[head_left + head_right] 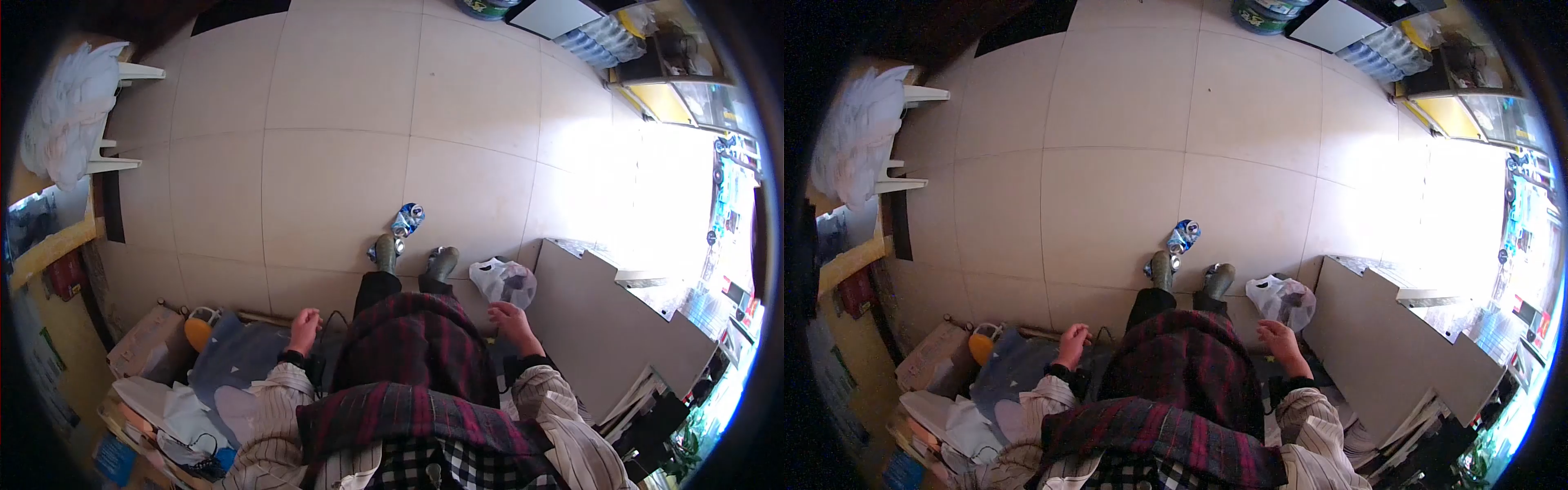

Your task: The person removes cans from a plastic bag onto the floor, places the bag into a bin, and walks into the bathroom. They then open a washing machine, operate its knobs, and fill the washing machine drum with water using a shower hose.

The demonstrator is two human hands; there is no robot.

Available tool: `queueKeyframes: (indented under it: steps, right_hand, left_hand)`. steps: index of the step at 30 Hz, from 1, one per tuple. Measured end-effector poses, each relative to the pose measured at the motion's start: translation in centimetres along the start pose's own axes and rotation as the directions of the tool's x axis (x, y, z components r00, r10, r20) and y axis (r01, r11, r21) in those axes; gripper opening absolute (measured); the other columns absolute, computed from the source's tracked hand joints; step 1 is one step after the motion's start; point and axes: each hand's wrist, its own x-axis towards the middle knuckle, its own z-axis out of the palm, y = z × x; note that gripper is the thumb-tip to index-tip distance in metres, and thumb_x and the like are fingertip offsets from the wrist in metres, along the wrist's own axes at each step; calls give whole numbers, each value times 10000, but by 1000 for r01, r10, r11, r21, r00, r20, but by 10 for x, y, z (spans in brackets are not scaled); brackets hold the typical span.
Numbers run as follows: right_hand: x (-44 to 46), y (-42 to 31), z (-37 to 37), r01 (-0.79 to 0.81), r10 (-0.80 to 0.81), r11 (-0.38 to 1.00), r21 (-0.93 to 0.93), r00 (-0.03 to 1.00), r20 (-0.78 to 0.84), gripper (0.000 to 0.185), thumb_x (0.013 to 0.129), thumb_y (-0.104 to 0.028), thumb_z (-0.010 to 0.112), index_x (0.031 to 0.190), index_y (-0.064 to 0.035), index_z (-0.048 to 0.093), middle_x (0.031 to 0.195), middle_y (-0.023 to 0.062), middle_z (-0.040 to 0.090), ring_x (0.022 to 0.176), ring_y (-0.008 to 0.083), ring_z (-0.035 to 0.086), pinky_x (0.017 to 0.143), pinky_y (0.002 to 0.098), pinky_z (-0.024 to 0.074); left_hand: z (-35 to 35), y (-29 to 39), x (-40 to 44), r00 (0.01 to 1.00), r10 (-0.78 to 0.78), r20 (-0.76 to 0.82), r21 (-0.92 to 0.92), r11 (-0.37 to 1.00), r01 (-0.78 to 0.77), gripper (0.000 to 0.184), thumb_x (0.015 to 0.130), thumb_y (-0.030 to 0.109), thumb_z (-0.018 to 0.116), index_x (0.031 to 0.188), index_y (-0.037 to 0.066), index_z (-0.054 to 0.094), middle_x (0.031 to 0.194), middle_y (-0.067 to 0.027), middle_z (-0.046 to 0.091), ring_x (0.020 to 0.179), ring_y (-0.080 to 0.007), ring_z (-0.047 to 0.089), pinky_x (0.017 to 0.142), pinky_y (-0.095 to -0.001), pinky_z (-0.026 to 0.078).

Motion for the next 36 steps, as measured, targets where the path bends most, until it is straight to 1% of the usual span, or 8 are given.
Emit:
queueKeyframes:
  steps: [4,11,13,18,26,29,31,36]
  right_hand:
    - [-1,9,2,-29,30,996,84,1000,-5,308,905,-146,578,1176,0,571,986,65,651,835,137,620,709,262,491]
    - [14,17,10,-37,38,999,-23,998,50,295,903,-113,570,1162,28,562,964,69,646,805,136,624,707,248,508]
    - [12,16,14,-72,56,983,167,993,101,275,906,-113,565,1141,30,567,947,63,645,769,129,618,672,247,504]
    - [25,26,8,-104,93,985,135,992,87,270,904,-126,570,1132,19,570,935,52,645,727,109,598,605,233,475]
    - [37,23,-1,-157,142,980,125,982,122,290,892,-126,587,1156,-7,567,941,41,648,705,92,579,571,207,444]
    - [50,26,-2,-154,109,953,261,978,177,287,895,-122,580,1157,-7,574,932,43,652,701,90,582,565,210,441]
    - [55,19,-1,-125,122,992,25,989,85,294,900,-123,571,1168,-2,568,928,48,652,704,95,587,565,216,445]
    - [57,17,0,-99,100,995,-20,987,122,293,906,-133,566,1165,3,569,912,46,653,711,107,594,573,227,453]
  left_hand:
    - [-5,-20,6,1000,-17,-18,30,999,17,155,913,145,539,1015,41,590,812,-49,625,668,-115,584,612,-259,482]
    - [-2,-22,-20,999,-39,-37,49,998,41,148,899,112,553,1019,32,587,830,-58,637,694,-120,600,608,-259,496]
    - [0,-30,-28,998,-40,-43,69,997,43,146,896,105,559,1019,30,587,828,-58,636,700,-121,601,609,-259,498]
    - [10,-53,-33,996,-90,-19,33,995,90,170,922,124,522,1049,28,579,886,-71,618,773,-138,597,677,-299,504]
    - [19,-38,-53,996,-76,-54,8,997,77,159,906,103,553,1046,30,577,848,-44,623,724,-113,593,639,-257,504]
    - [14,-28,-62,995,-33,-97,-4,999,33,165,910,106,547,1053,27,572,844,-47,622,720,-116,591,641,-261,503]
    - [8,-20,-58,995,-6,-97,0,1000,6,168,911,107,543,1055,24,570,841,-49,621,720,-117,590,643,-261,500]
    - [1,3,-57,990,-39,-135,-133,991,21,169,912,100,538,1052,13,572,832,-58,617,712,-117,582,640,-257,484]
